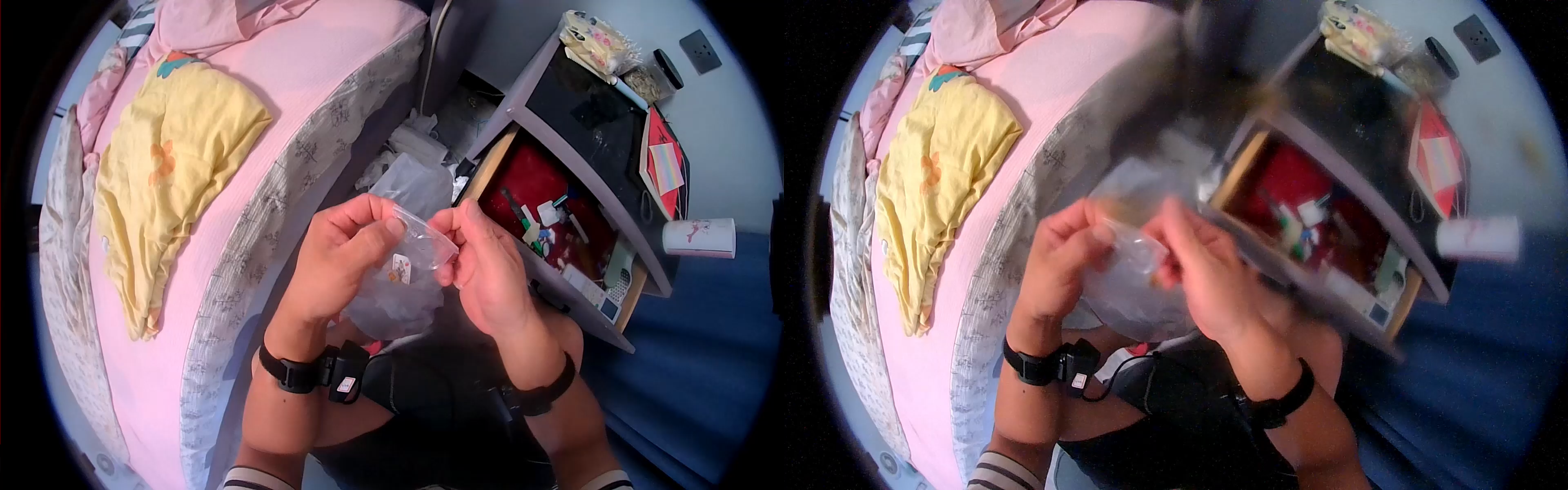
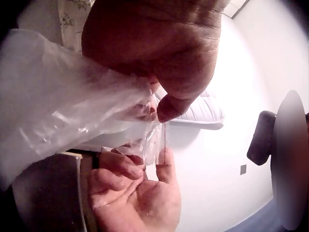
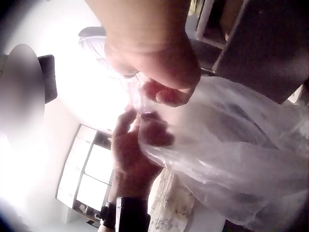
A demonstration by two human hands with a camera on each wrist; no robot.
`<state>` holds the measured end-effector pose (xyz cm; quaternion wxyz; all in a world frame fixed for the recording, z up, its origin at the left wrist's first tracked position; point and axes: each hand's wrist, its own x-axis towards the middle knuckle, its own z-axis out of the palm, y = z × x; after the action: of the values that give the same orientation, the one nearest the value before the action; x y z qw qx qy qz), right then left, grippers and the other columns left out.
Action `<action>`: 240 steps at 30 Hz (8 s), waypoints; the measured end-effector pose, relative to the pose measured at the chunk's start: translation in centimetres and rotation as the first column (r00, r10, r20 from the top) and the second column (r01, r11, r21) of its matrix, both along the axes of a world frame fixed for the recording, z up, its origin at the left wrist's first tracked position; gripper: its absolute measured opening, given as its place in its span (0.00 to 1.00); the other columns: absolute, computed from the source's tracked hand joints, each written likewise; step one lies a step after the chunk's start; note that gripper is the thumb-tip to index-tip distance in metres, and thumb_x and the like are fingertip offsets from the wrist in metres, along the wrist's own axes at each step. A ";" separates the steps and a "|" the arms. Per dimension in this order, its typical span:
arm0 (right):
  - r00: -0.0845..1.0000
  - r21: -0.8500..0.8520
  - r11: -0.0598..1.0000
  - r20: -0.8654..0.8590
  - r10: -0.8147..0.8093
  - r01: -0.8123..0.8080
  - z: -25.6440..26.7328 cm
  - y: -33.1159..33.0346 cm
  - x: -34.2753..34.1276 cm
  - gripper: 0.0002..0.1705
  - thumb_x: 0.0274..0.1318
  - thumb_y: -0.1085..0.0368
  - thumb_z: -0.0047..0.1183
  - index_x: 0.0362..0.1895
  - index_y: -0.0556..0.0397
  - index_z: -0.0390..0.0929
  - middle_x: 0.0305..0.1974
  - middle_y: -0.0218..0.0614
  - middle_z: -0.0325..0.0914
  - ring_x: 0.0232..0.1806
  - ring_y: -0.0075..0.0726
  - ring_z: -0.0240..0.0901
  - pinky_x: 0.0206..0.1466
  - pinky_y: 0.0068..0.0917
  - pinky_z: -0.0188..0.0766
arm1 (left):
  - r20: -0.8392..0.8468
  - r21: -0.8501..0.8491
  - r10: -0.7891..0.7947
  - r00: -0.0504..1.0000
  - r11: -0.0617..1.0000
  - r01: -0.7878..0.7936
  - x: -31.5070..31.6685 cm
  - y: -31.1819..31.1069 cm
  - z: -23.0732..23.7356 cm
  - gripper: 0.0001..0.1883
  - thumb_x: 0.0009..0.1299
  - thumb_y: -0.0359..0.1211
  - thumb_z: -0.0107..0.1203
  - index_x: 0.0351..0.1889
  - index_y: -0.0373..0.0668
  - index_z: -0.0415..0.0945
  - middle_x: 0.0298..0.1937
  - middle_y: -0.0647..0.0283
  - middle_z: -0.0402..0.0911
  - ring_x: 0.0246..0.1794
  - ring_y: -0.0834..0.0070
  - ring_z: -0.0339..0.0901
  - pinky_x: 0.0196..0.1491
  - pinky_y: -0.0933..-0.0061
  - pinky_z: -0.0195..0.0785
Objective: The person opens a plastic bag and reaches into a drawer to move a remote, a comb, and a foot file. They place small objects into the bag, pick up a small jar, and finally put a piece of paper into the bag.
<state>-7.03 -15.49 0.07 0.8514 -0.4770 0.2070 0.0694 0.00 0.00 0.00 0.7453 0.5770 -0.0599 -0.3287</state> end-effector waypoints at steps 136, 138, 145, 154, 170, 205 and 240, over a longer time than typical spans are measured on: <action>0.952 -0.869 -0.494 -0.183 0.247 -0.039 -10.0 -22.0 3.2 0.10 0.48 0.66 0.45 0.37 0.53 0.70 0.37 0.48 0.72 0.40 0.51 0.70 0.46 0.40 0.67 | 0.121 0.453 -0.158 0.980 0.887 0.088 -1.0 -4.8 -0.7 0.11 0.64 0.40 0.50 0.32 0.41 0.70 0.28 0.77 0.66 0.28 0.89 0.56 0.33 0.88 0.48; 0.948 -0.915 -0.380 -0.233 0.219 -0.137 -10.3 -22.3 2.8 0.11 0.48 0.67 0.45 0.38 0.52 0.70 0.38 0.48 0.72 0.41 0.51 0.70 0.46 0.40 0.67 | 0.123 0.456 -0.155 0.980 0.886 0.083 -1.0 -4.6 -0.7 0.11 0.64 0.40 0.51 0.32 0.41 0.70 0.28 0.77 0.66 0.28 0.89 0.56 0.33 0.88 0.48; 0.864 -0.900 -0.106 -0.437 0.249 -0.424 -11.3 -24.3 -0.4 0.12 0.47 0.67 0.48 0.40 0.52 0.70 0.38 0.48 0.73 0.43 0.49 0.70 0.49 0.41 0.65 | 0.148 0.397 -0.126 0.981 0.916 0.058 -1.0 -4.3 -0.7 0.11 0.64 0.37 0.52 0.34 0.38 0.73 0.26 0.78 0.66 0.24 0.90 0.55 0.28 0.90 0.45; 0.514 -0.534 -0.311 -0.845 0.149 -0.786 -8.9 -25.3 -1.9 0.14 0.48 0.62 0.49 0.40 0.54 0.70 0.37 0.48 0.73 0.44 0.50 0.70 0.48 0.39 0.65 | 0.153 0.419 -0.156 0.976 0.904 0.079 -1.2 -4.5 -0.4 0.11 0.64 0.38 0.52 0.34 0.38 0.73 0.26 0.77 0.67 0.24 0.90 0.56 0.28 0.89 0.47; 0.601 -0.683 -0.140 -0.707 0.373 -0.717 -8.5 -22.5 -0.8 0.24 0.43 0.72 0.46 0.50 0.51 0.66 0.46 0.43 0.67 0.52 0.45 0.63 0.53 0.35 0.61 | 0.111 0.467 -0.194 0.975 0.876 0.121 -1.2 -5.1 -0.4 0.11 0.64 0.40 0.51 0.30 0.41 0.69 0.28 0.77 0.66 0.28 0.88 0.56 0.34 0.87 0.48; 0.742 -0.734 0.111 -0.661 0.109 -0.670 -5.8 -26.0 -4.8 0.12 0.55 0.64 0.42 0.43 0.53 0.70 0.44 0.40 0.72 0.44 0.43 0.69 0.51 0.33 0.63 | 0.218 0.415 -0.127 0.968 0.909 0.026 -1.0 -4.2 -0.6 0.11 0.64 0.38 0.52 0.35 0.39 0.74 0.26 0.77 0.67 0.23 0.90 0.56 0.27 0.89 0.47; 0.552 -0.836 -0.381 -0.547 0.630 -0.394 -7.6 -20.5 -1.0 0.16 0.46 0.67 0.48 0.44 0.46 0.71 0.45 0.41 0.68 0.41 0.49 0.70 0.44 0.38 0.68 | 0.207 0.439 -0.131 0.970 0.898 0.027 -1.1 -4.6 -0.7 0.12 0.64 0.38 0.53 0.35 0.38 0.73 0.26 0.77 0.68 0.23 0.90 0.55 0.26 0.90 0.46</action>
<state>-8.03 -35.99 -7.57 0.1250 -0.9505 -0.1334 0.2512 -1.15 -4.60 -0.71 0.5725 0.7593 -0.0954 -0.2944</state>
